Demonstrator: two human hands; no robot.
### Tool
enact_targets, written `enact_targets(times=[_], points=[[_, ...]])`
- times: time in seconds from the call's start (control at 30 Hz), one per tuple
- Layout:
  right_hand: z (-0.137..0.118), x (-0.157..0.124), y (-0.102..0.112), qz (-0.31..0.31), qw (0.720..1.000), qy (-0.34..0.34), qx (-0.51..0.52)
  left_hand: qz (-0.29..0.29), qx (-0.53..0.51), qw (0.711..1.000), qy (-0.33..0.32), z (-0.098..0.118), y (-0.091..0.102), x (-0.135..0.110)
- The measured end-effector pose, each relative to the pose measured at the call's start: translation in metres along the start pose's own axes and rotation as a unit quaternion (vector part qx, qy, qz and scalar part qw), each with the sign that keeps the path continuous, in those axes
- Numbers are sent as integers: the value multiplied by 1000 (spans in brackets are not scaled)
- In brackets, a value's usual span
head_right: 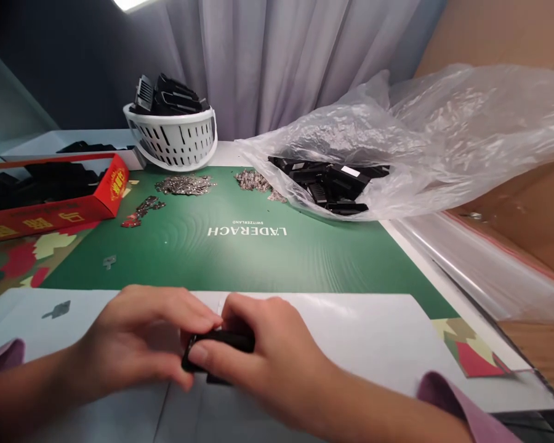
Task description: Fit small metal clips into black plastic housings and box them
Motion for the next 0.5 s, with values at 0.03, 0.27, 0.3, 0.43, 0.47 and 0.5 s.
enact_targets(times=[0.03,0.27,0.3,0.43,0.47,0.5], points=[[1,-3,-2,-1,1000,-3,9,-9,-14,1000,0,1,-4,-2],[2,-3,-2,-23,999,-31,19,42,-98,992,64,-6,-4,-6],[1,-2,0,-23,999,-32,16,43,-108,990,81,-8,-3,-5],[-11,4,9,-8,999,5,45,20,-80,990,115,-8,3,3],[-13,5,12,2,998,18,57,15,-66,992,108,-7,5,6],[-14,7,14,13,997,28,67,12,-57,993,100,-6,7,10]])
Point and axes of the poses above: each hand's wrist, its own x-axis towards the middle knuckle, its own y-axis out of the back of the hand, z = x × y, the point moved 9 cm from there along x, towards the middle knuckle, and after that the axes turned 1 degree about -x, right-handed, at the moved point
